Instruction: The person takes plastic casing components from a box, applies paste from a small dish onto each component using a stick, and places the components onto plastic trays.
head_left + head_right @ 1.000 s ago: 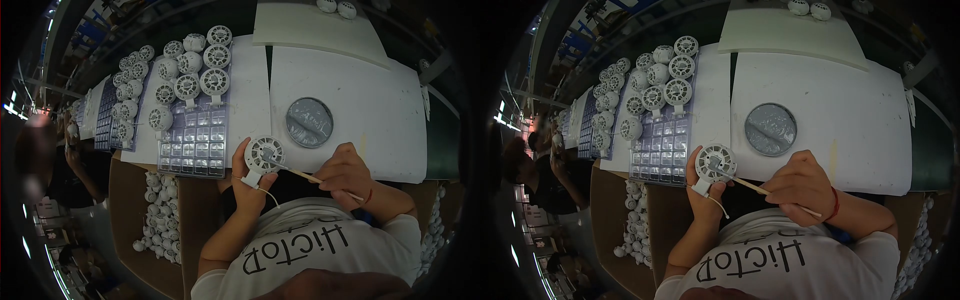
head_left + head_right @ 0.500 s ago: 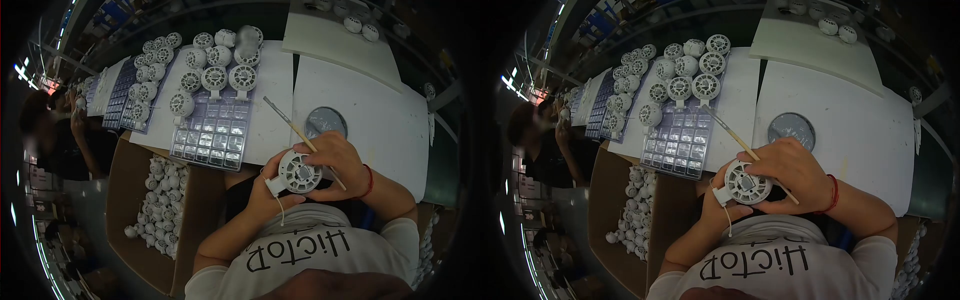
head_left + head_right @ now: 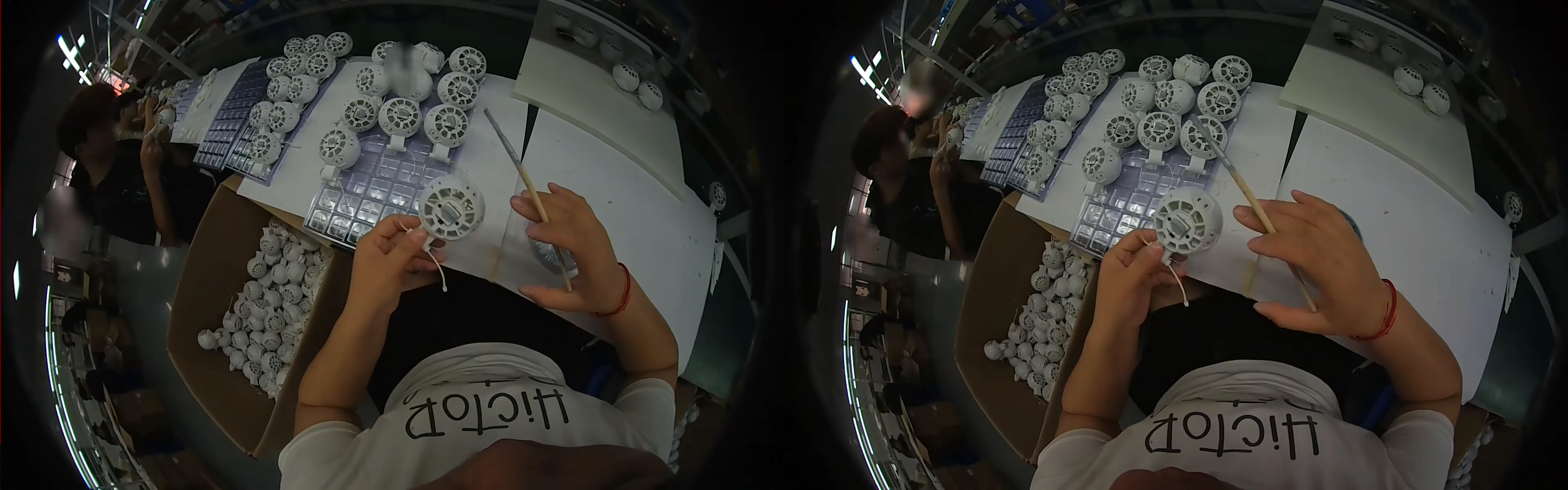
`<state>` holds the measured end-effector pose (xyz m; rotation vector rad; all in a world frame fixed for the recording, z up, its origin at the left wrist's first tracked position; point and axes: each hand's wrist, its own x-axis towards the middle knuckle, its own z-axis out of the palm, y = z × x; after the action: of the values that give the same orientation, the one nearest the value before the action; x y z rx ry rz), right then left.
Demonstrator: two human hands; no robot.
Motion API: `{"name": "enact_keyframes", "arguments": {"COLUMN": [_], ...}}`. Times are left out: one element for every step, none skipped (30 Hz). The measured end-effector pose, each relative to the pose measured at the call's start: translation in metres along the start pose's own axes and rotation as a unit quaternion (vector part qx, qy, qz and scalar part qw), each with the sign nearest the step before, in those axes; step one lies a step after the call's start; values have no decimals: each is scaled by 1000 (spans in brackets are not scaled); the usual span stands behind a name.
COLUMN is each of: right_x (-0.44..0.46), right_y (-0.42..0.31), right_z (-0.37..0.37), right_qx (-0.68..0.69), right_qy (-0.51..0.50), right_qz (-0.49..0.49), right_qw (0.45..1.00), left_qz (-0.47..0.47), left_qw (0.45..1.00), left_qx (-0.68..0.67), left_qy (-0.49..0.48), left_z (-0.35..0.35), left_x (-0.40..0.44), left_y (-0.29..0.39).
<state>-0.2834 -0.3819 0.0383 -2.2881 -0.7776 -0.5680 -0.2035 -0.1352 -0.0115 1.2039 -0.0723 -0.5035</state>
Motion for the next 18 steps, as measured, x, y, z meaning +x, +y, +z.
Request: {"name": "enact_keyframes", "arguments": {"right_x": [-4, -9, -15, -21, -27, -33, -38, -42, -47, -55, -65, -72, -76, -76, -74, -73, -77, -84], "right_y": [1, 4, 7, 9, 11, 14, 16, 19, 21, 25, 30, 34, 36, 36, 33, 32, 36, 41], "right_z": [-5, -9, -12, -14, -14, -14, -14, -14, -14, -16, -18, -19, -18, -17, -19, -22, -26, -32], "right_qx": [5, -3, -10, -1, 4, 11, 26, 21, 17, 34, 35, 41, 55, 74, 41, 3, 29, -4], "right_qy": [-3, 16, 35, 28, 33, 36, 27, 24, 22, 14, 0, -16, -5, 5, -12, -28, -35, -37], "right_qz": [-6, 0, 5, -4, 4, 11, 2, -5, -12, -22, -11, -3, -5, -9, -13, -15, -27, -27], "right_qw": [1000, 1000, 999, 1000, 999, 999, 999, 999, 1000, 999, 999, 999, 998, 997, 999, 1000, 999, 999], "left_qz": [22, 43, 55, 58, 54, 49, 29, 8, 6, 1, -7, 2, 9, 30, 49, 66, 83, 86], "left_qw": [998, 994, 987, 986, 984, 981, 979, 976, 980, 975, 969, 966, 961, 953, 944, 935, 926, 898], "left_qx": [30, 60, 91, 88, 90, 91, 111, 131, 122, 157, 191, 209, 230, 253, 277, 297, 316, 372], "left_qy": [42, 86, 117, 130, 146, 164, 167, 172, 159, 158, 159, 151, 151, 163, 172, 184, 188, 219], "left_z": [-9, -20, -29, -34, -40, -45, -48, -49, -49, -49, -49, -52, -58, -58, -62, -68, -72, -82], "left_x": [10, 22, 32, 40, 48, 54, 59, 63, 66, 68, 70, 74, 72, 66, 56, 39, 24, 3], "left_y": [4, 8, 12, 12, 12, 13, 14, 16, 18, 22, 26, 27, 27, 27, 32, 39, 44, 57]}}
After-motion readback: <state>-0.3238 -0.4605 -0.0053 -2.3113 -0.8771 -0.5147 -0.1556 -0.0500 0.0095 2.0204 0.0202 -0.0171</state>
